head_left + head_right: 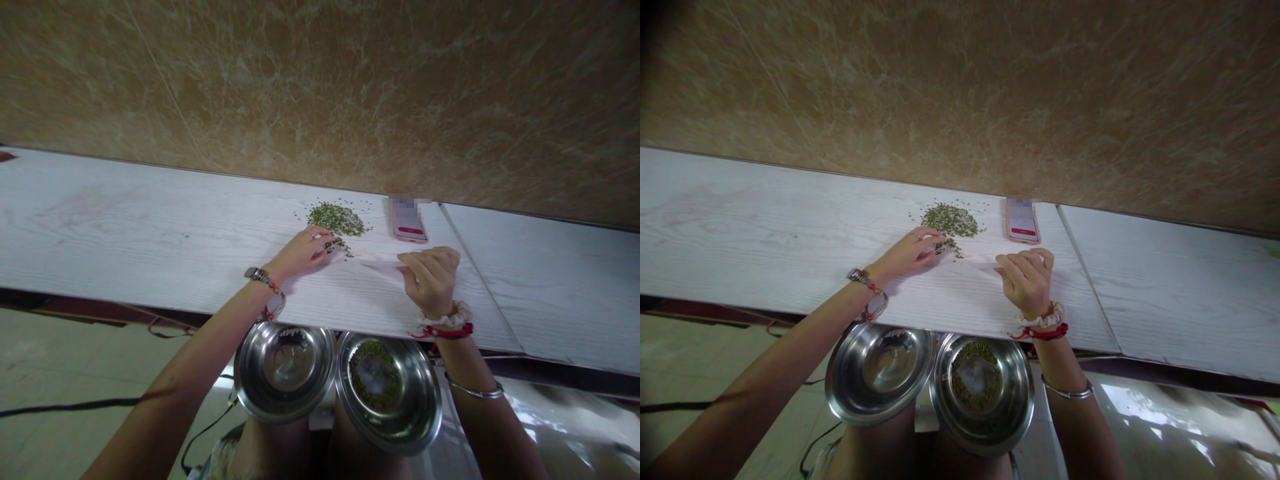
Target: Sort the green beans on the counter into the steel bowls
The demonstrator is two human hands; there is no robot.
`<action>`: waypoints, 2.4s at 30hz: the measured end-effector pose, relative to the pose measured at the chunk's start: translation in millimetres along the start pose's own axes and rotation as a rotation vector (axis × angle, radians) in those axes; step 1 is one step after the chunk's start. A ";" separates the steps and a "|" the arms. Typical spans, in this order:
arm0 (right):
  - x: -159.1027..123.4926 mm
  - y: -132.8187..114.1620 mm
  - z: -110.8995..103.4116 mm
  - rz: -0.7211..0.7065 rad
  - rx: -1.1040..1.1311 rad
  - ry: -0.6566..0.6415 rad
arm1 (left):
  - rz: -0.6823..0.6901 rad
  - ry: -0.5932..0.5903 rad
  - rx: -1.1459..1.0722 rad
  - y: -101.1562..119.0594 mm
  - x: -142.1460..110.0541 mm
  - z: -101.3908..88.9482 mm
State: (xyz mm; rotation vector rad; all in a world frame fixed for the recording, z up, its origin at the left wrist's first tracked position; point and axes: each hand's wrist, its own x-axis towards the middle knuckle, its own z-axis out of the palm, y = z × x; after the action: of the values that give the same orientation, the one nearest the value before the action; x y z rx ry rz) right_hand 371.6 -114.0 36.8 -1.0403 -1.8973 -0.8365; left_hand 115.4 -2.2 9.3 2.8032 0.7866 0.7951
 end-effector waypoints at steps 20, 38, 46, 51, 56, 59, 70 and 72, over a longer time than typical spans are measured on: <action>-0.4 0.4 -0.7 0.000 0.002 0.041 | 0.003 -0.004 0.012 -1.1 0.1 0.9; -6.6 -23.5 -42.3 0.007 0.134 -0.091 | 0.115 -0.011 0.056 1.5 0.5 0.7; -3.0 -45.2 -83.4 0.043 0.210 -0.195 | 0.119 -0.010 0.064 3.8 1.1 -0.6; -3.4 -53.1 -98.9 0.050 0.230 -0.241 | 0.102 -0.017 0.068 5.0 1.4 -2.0; 4.8 -47.3 -97.6 0.056 0.176 -0.218 | 0.077 -0.026 0.058 3.1 1.5 -0.4; 10.5 -32.6 -81.7 0.100 0.079 -0.161 | 0.052 -0.020 0.051 2.4 1.5 0.4; 8.4 19.3 14.8 0.122 -0.137 -0.061 | -0.023 -0.009 0.031 1.6 1.3 -0.1; 6.2 18.8 21.2 0.098 -0.121 -0.055 | -0.034 -0.008 0.029 1.0 1.1 0.4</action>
State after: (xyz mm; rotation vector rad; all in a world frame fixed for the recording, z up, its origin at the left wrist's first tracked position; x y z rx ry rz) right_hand 379.1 -86.0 35.5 -1.2317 -1.8437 -0.8830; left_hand 116.9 -2.4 9.7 2.8086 0.8485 0.7722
